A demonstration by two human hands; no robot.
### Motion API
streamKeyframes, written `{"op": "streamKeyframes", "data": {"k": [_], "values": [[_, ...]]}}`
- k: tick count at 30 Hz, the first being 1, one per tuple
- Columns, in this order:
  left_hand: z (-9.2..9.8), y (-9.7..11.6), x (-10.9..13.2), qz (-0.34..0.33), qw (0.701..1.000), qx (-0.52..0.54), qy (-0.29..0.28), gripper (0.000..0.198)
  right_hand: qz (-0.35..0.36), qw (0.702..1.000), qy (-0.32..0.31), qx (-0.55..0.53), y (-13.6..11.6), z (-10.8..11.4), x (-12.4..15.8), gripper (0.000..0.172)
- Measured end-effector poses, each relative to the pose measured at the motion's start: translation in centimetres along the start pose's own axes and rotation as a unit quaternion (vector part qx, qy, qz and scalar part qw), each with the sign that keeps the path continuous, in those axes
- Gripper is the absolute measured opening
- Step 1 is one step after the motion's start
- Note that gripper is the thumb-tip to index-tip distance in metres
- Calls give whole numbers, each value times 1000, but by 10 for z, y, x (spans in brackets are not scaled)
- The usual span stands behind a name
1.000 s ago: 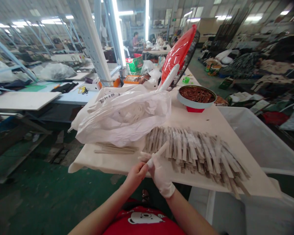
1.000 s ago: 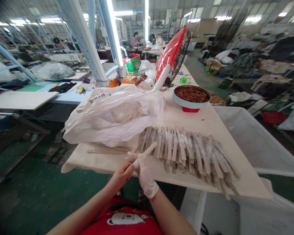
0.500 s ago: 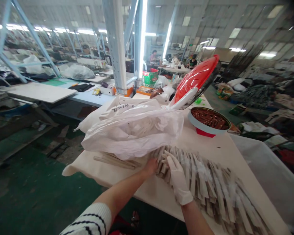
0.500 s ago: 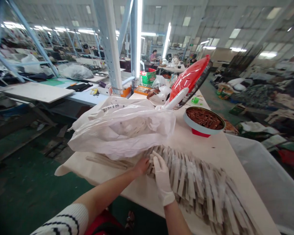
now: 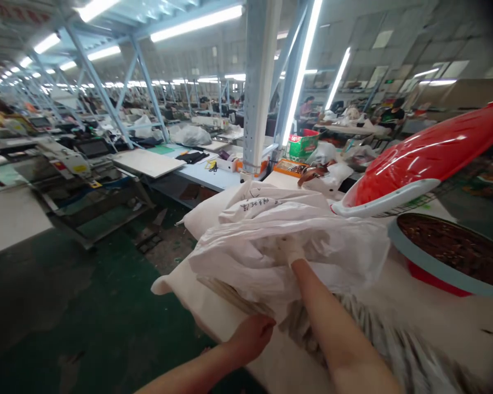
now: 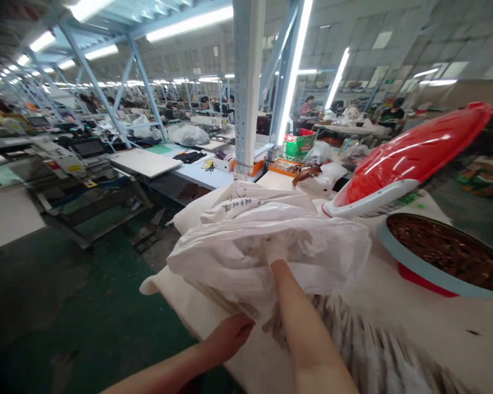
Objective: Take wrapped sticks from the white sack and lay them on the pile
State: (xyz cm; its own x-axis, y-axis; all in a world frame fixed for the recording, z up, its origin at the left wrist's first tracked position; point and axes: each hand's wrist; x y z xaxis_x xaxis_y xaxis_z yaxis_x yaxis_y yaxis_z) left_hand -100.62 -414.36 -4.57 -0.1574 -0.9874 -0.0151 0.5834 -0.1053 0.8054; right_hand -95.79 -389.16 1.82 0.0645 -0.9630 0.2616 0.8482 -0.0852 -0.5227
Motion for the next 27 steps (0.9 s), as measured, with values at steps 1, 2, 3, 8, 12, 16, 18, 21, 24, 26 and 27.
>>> {"op": "streamKeyframes", "data": {"k": [1,2,3,8,12,16,18,21,24,26,27], "values": [[6,0,3,0,1000,12,4,34,4,1000,7,-10,1,-1,4,29],[11,0,5,3,1000,29,11,33,10,1000,15,-17,5,-1,11,29],[15,1,6,9,998,52,19,33,23,999,26,-35,11,-1,21,30],[25,13,-10,81,941,314,95,41,107,960,12,-259,64,2,96,38],[24,31,-32,152,803,567,102,53,98,942,-76,-312,107,3,154,36],[7,55,-41,179,761,622,49,40,182,965,-23,-189,144,16,207,29],[-6,69,-38,166,771,610,75,27,227,969,10,-97,161,24,232,26],[-24,87,-26,132,805,569,104,21,194,972,-13,-133,186,29,260,27],[-41,97,-8,104,830,540,89,29,26,946,-43,-321,202,22,273,38],[-52,99,4,92,841,526,87,34,-60,912,-119,-389,205,13,277,42],[-56,99,8,95,846,518,87,35,-79,896,-175,-400,205,9,279,42]]}}
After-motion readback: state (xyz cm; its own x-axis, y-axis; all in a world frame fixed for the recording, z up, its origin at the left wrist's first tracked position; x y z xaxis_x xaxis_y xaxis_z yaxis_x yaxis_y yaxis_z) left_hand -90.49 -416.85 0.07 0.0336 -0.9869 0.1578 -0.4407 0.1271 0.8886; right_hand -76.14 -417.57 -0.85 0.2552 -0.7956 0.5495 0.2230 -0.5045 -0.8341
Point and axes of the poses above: each hand's wrist, its own x-axis away from the middle knuckle, its own z-axis out of the back of the hand, y = z × x, and after that the axes turned 15 degrees about -z, right-handed
